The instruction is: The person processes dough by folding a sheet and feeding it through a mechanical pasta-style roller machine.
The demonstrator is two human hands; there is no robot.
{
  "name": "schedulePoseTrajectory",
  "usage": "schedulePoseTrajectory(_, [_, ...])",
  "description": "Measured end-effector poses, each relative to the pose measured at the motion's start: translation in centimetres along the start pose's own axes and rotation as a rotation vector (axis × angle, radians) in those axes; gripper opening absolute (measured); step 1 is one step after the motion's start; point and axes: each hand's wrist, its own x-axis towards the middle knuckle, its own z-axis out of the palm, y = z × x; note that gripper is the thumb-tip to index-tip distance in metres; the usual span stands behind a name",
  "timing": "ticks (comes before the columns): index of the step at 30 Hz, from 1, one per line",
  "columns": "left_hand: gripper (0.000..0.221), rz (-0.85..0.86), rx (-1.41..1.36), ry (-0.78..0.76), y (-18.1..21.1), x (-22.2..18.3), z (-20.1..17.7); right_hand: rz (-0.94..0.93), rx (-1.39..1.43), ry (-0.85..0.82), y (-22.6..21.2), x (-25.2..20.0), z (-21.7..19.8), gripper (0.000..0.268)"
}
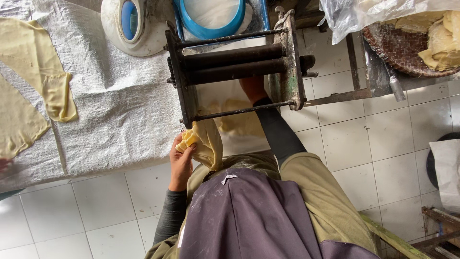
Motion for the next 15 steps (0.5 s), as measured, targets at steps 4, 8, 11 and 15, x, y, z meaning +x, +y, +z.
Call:
schedulePoseTrajectory(4, [0.052,-0.003,-0.004,0.009,0.3,-0.2,0.3,0.751,0.644,-0.106,0.4,3.5,2.4,0.024])
schedulePoseTrajectory(8, [0.052,-0.011,0.0,0.011,0.4,-0.4,0.3,0.446,0.1,-0.135,1.2,4.5,4.6,0.026])
schedulePoseTrajectory(11, [0.052,-0.019,-0.006,0.005,0.4,-0.5,0.1,0.533,0.187,-0.128,1.7,4.8,4.9,0.031])
schedulePoseTrajectory(15, [0.05,-0.002,-0.007,-0.005,0.1,-0.2,0.1,0.309,0.217,-0.043,2.0,4.8,4.4,0.065])
